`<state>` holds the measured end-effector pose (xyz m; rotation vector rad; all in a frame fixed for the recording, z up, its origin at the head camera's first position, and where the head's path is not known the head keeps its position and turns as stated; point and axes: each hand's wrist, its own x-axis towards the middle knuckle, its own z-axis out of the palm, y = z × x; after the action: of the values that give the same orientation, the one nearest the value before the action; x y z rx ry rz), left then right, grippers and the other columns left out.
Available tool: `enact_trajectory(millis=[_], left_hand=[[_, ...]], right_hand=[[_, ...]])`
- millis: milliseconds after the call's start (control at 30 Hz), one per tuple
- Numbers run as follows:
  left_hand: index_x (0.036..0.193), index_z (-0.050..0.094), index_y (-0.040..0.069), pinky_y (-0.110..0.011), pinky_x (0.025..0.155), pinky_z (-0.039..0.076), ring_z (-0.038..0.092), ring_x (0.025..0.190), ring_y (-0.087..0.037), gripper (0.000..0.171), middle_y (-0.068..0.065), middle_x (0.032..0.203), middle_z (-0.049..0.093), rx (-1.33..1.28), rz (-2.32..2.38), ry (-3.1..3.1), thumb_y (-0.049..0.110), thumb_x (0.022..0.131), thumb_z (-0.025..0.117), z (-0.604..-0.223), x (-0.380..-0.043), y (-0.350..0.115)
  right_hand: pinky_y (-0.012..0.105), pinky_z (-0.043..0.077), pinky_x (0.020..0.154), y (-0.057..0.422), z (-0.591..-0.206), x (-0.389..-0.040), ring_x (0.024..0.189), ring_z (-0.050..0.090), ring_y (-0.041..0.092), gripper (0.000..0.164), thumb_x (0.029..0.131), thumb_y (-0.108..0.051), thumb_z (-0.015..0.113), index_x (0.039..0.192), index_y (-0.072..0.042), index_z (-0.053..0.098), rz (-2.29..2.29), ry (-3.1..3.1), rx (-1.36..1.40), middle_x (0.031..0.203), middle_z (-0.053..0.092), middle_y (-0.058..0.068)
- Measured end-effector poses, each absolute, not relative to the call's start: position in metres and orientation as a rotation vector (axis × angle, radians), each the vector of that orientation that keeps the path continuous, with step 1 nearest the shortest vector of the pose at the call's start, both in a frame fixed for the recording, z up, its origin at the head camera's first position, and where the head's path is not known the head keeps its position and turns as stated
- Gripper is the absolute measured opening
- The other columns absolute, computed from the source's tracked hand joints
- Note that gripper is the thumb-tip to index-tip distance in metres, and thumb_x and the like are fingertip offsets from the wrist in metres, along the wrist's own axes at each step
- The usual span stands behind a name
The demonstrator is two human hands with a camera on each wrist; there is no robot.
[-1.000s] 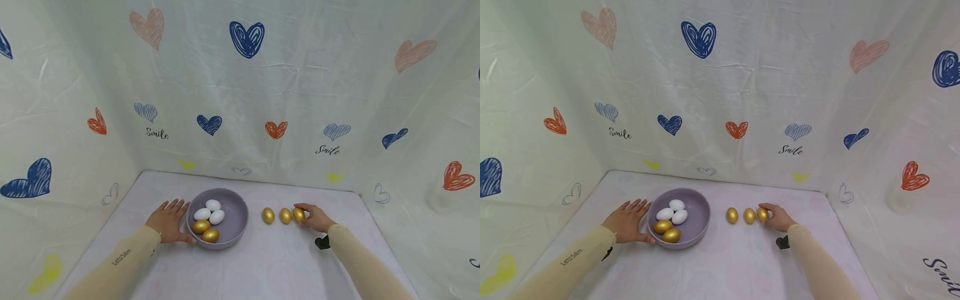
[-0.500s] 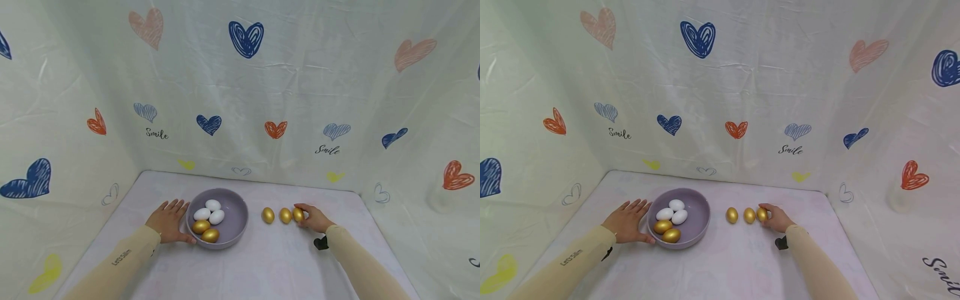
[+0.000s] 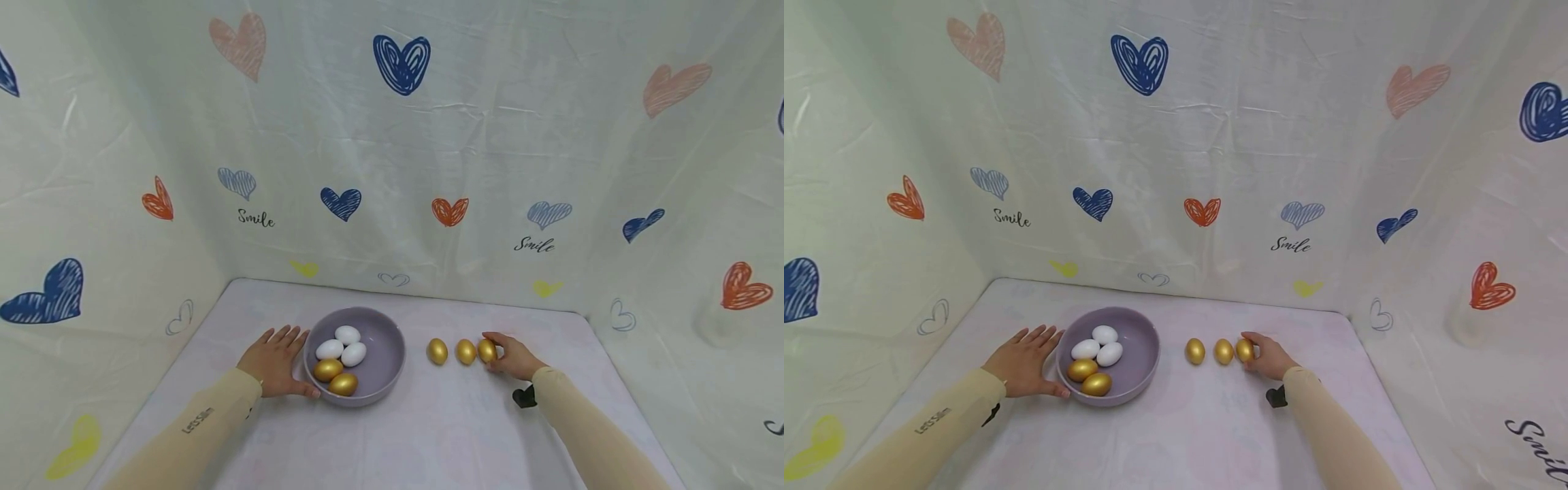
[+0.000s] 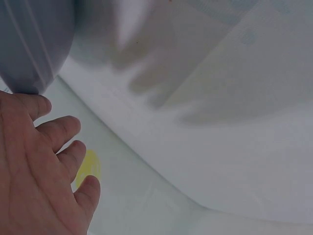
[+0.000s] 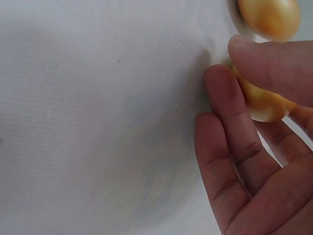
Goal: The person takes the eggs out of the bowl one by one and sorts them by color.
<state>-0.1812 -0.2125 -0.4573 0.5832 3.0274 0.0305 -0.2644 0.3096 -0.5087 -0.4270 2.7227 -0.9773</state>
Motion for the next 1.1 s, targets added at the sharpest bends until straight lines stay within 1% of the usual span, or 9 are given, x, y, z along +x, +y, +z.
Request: enact_trajectory(millis=[133,367,533,567,700,833,933,1000,1100], left_hand=[[0.148,0.043,-0.004,-0.057,0.115,0.024,0.034,0.141,-0.042,0.126,-0.025,0.150,0.041,0.575,0.031,3.014,0.091,0.066,0.056,-0.452,-0.178,-0.210],[0.147,0.043,-0.005,-0.057,0.115,0.025,0.034,0.140,-0.043,0.126,-0.026,0.150,0.041,0.584,0.050,3.021,0.091,0.066,0.057,-0.452,-0.178,-0.210],[0.148,0.043,-0.005,-0.057,0.115,0.024,0.034,0.141,-0.043,0.128,-0.026,0.150,0.040,0.588,0.050,3.029,0.093,0.065,0.054,-0.456,-0.180,-0.212],[0.147,0.043,-0.005,-0.057,0.115,0.024,0.034,0.140,-0.043,0.128,-0.026,0.150,0.041,0.590,0.050,3.031,0.093,0.065,0.053,-0.456,-0.181,-0.212],[0.147,0.043,-0.005,-0.058,0.115,0.025,0.034,0.140,-0.043,0.129,-0.026,0.150,0.041,0.601,0.052,3.037,0.094,0.065,0.052,-0.459,-0.182,-0.212],[0.148,0.042,-0.004,-0.057,0.115,0.024,0.034,0.141,-0.043,0.129,-0.026,0.151,0.040,0.605,0.050,3.032,0.095,0.065,0.050,-0.459,-0.182,-0.212],[0.148,0.042,-0.005,-0.058,0.115,0.024,0.033,0.141,-0.044,0.129,-0.027,0.150,0.040,0.603,0.063,3.028,0.094,0.065,0.052,-0.458,-0.182,-0.212],[0.148,0.042,-0.005,-0.058,0.115,0.024,0.033,0.141,-0.044,0.130,-0.027,0.150,0.040,0.606,0.066,3.028,0.094,0.064,0.051,-0.458,-0.182,-0.212],[0.147,0.043,-0.006,-0.059,0.115,0.024,0.034,0.140,-0.045,0.131,-0.028,0.150,0.041,0.616,0.064,3.034,0.095,0.064,0.050,-0.460,-0.182,-0.213]], right_hand=[[0.060,0.035,0.108,0.310,-0.507,-0.262,0.131,0.043,0.046,0.076,0.078,-0.002,0.082,0.143,0.008,0.045,-0.962,2.727,-0.400,0.139,0.050,0.030],[0.060,0.035,0.108,0.312,-0.506,-0.258,0.133,0.041,0.044,0.082,0.078,-0.010,0.085,0.147,0.002,0.043,-0.915,2.717,-0.271,0.143,0.048,0.028],[0.055,0.041,0.102,0.318,-0.504,-0.256,0.127,0.048,0.039,0.088,0.076,-0.015,0.087,0.149,0.002,0.040,-0.864,2.733,-0.257,0.142,0.050,0.027],[0.055,0.043,0.100,0.320,-0.504,-0.256,0.123,0.050,0.039,0.089,0.076,-0.015,0.087,0.149,0.002,0.039,-0.851,2.735,-0.270,0.141,0.050,0.028],[0.056,0.043,0.101,0.327,-0.496,-0.253,0.121,0.054,0.039,0.091,0.076,-0.018,0.087,0.150,0.002,0.037,-0.829,2.743,-0.265,0.141,0.049,0.029],[0.054,0.049,0.096,0.331,-0.481,-0.251,0.106,0.065,0.033,0.091,0.079,-0.017,0.084,0.151,0.003,0.033,-0.844,2.776,-0.261,0.144,0.043,0.033],[0.050,0.054,0.089,0.329,-0.469,-0.252,0.096,0.069,0.029,0.089,0.083,-0.015,0.081,0.152,0.003,0.029,-0.886,2.820,-0.259,0.147,0.038,0.032],[0.048,0.056,0.085,0.323,-0.460,-0.253,0.097,0.068,0.029,0.086,0.085,-0.014,0.078,0.153,0.003,0.029,-0.904,2.852,-0.281,0.148,0.037,0.031],[0.045,0.057,0.083,0.305,-0.446,-0.252,0.101,0.067,0.029,0.083,0.088,-0.015,0.076,0.154,-0.002,0.029,-0.945,2.863,-0.306,0.150,0.038,0.026]])
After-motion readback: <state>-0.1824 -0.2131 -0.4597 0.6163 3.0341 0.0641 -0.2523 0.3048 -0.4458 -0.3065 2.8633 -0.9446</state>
